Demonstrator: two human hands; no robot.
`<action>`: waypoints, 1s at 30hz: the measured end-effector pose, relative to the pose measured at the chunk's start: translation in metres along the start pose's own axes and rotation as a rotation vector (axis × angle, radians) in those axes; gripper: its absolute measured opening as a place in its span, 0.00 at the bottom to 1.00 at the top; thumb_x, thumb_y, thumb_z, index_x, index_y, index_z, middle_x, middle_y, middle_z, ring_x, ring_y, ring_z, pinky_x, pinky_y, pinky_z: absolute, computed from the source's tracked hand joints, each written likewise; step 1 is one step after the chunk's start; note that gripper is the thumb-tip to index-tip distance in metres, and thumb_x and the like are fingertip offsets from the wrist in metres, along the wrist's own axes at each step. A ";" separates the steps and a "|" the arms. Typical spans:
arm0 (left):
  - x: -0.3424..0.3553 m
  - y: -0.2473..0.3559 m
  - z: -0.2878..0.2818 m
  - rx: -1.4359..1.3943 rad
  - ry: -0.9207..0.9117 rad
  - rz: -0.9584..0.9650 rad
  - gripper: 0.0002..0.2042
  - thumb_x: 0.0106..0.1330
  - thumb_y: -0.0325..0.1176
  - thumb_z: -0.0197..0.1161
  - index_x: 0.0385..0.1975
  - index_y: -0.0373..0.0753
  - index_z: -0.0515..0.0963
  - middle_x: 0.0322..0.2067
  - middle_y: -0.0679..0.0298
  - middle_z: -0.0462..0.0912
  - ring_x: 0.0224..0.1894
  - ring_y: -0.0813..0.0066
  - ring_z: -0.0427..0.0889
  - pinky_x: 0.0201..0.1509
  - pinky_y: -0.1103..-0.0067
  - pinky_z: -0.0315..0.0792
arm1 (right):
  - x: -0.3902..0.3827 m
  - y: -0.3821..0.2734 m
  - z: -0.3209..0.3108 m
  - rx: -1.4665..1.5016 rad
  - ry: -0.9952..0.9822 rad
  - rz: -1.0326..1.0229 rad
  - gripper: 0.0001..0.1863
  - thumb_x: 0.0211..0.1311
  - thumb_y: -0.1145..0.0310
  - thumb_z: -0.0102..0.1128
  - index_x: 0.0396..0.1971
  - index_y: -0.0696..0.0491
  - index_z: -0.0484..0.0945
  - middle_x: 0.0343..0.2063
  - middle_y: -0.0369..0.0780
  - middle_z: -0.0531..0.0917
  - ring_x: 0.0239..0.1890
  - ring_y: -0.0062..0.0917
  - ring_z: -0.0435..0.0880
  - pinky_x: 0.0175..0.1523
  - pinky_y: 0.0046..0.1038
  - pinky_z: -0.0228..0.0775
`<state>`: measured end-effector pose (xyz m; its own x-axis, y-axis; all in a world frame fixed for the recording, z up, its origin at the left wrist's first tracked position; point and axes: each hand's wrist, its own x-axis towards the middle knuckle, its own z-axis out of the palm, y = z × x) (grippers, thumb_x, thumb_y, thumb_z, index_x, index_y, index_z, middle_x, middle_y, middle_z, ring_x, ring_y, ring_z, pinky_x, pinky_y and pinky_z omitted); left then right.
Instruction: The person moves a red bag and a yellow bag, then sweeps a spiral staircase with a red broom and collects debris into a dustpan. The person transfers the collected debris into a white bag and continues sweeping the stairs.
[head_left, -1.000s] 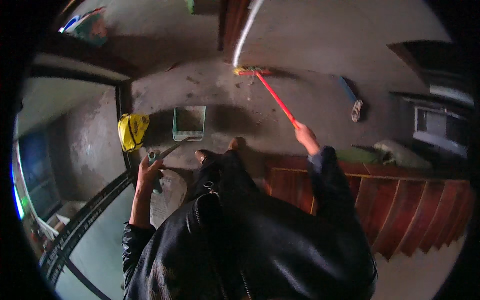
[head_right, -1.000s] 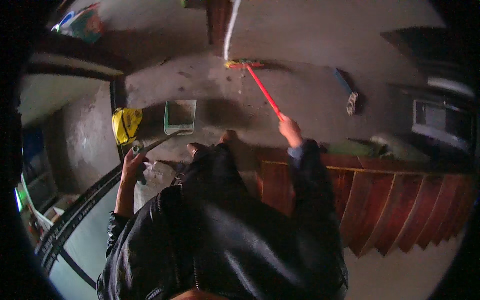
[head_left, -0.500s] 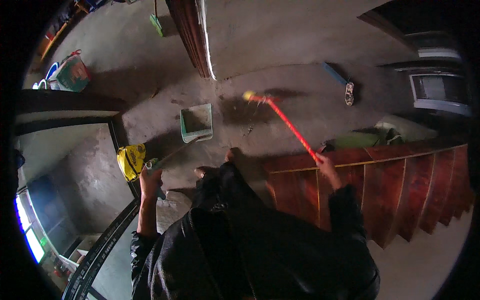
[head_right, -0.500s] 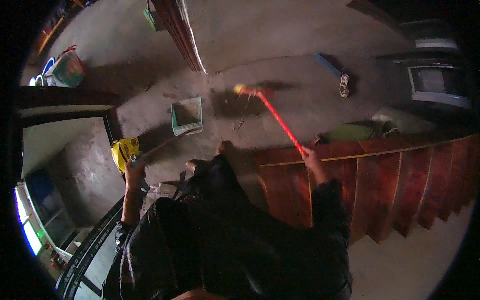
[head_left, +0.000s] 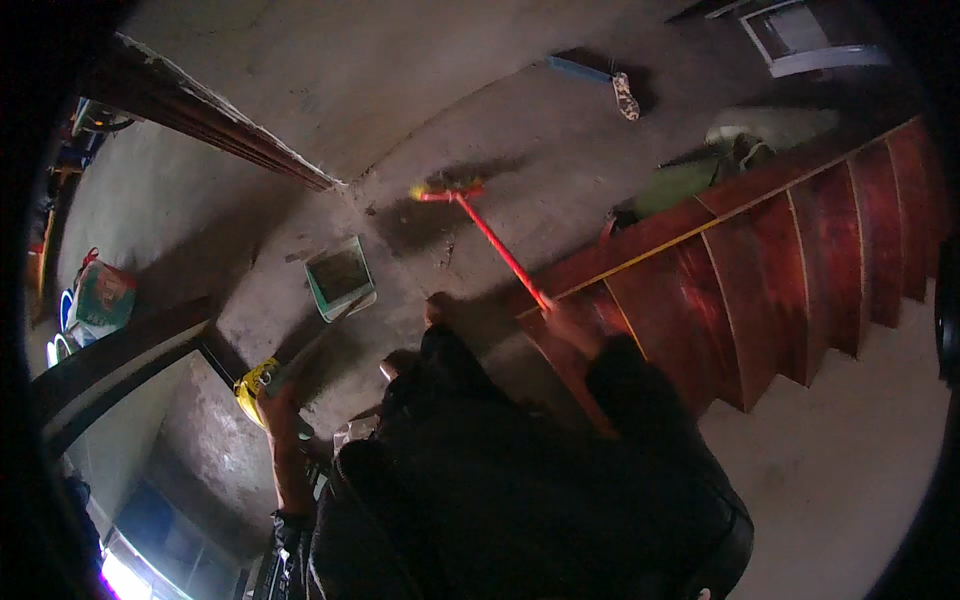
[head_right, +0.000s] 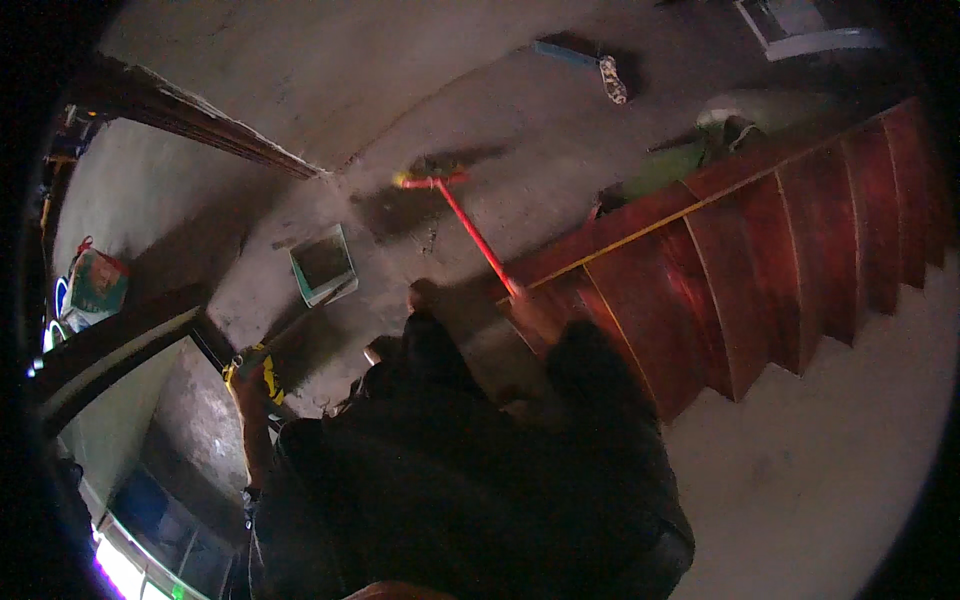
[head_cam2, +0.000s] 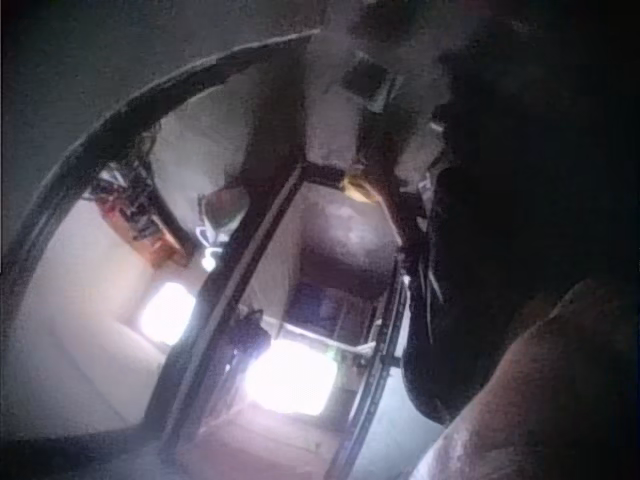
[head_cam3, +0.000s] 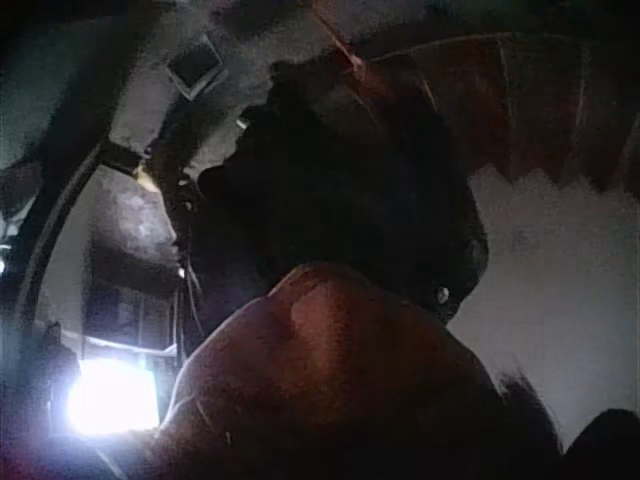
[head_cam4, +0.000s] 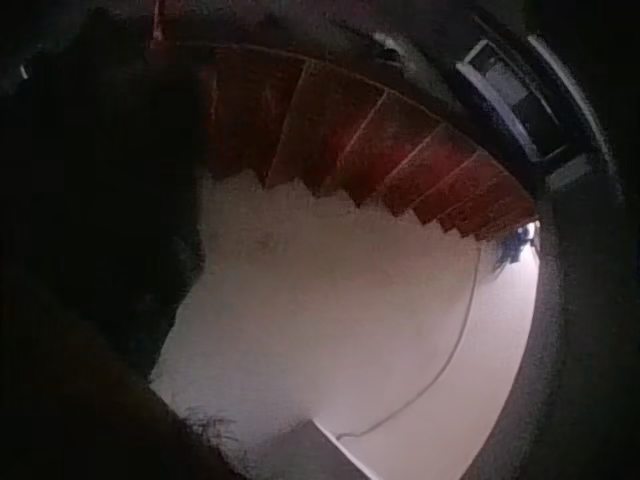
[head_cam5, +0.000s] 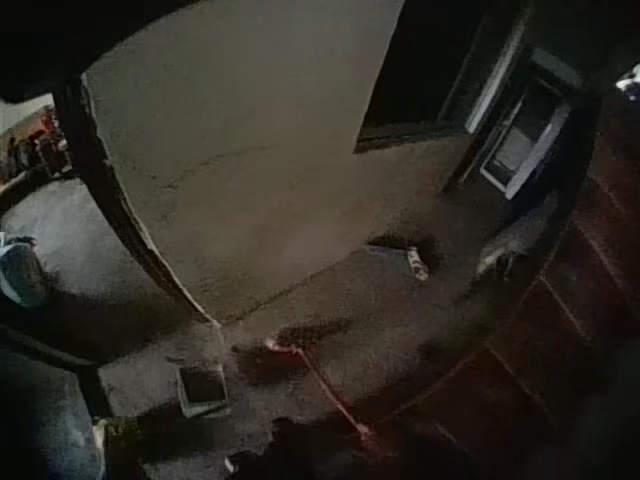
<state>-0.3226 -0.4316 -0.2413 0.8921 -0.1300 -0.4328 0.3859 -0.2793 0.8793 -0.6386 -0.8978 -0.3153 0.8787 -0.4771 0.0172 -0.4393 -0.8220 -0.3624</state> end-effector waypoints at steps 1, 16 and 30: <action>0.002 0.002 0.000 0.098 0.020 -0.032 0.09 0.51 0.32 0.64 0.30 0.38 0.73 0.15 0.73 0.68 0.14 0.85 0.64 0.15 0.84 0.57 | -0.027 0.002 -0.011 0.034 -0.050 -0.010 0.17 0.59 0.65 0.50 0.48 0.51 0.71 0.37 0.47 0.78 0.42 0.39 0.76 0.49 0.34 0.66; 0.045 -0.019 -0.021 0.302 -0.079 0.026 0.15 0.52 0.32 0.63 0.39 0.35 0.74 0.25 0.68 0.76 0.21 0.82 0.72 0.22 0.84 0.66 | 0.064 0.043 0.070 0.427 -0.215 0.865 0.14 0.57 0.63 0.50 0.40 0.54 0.72 0.23 0.43 0.78 0.25 0.30 0.77 0.28 0.32 0.69; 0.044 -0.076 -0.098 0.487 -0.265 0.117 0.24 0.47 0.30 0.60 0.50 0.38 0.71 0.24 0.60 0.79 0.16 0.77 0.75 0.21 0.79 0.71 | -0.065 -0.181 0.079 1.069 -0.522 0.560 0.13 0.58 0.65 0.49 0.40 0.56 0.73 0.29 0.41 0.77 0.31 0.28 0.77 0.33 0.30 0.69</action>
<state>-0.2901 -0.3226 -0.3077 0.8085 -0.4031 -0.4287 0.0795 -0.6470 0.7583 -0.6010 -0.6934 -0.3248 0.7011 -0.2970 -0.6482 -0.6135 0.2119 -0.7607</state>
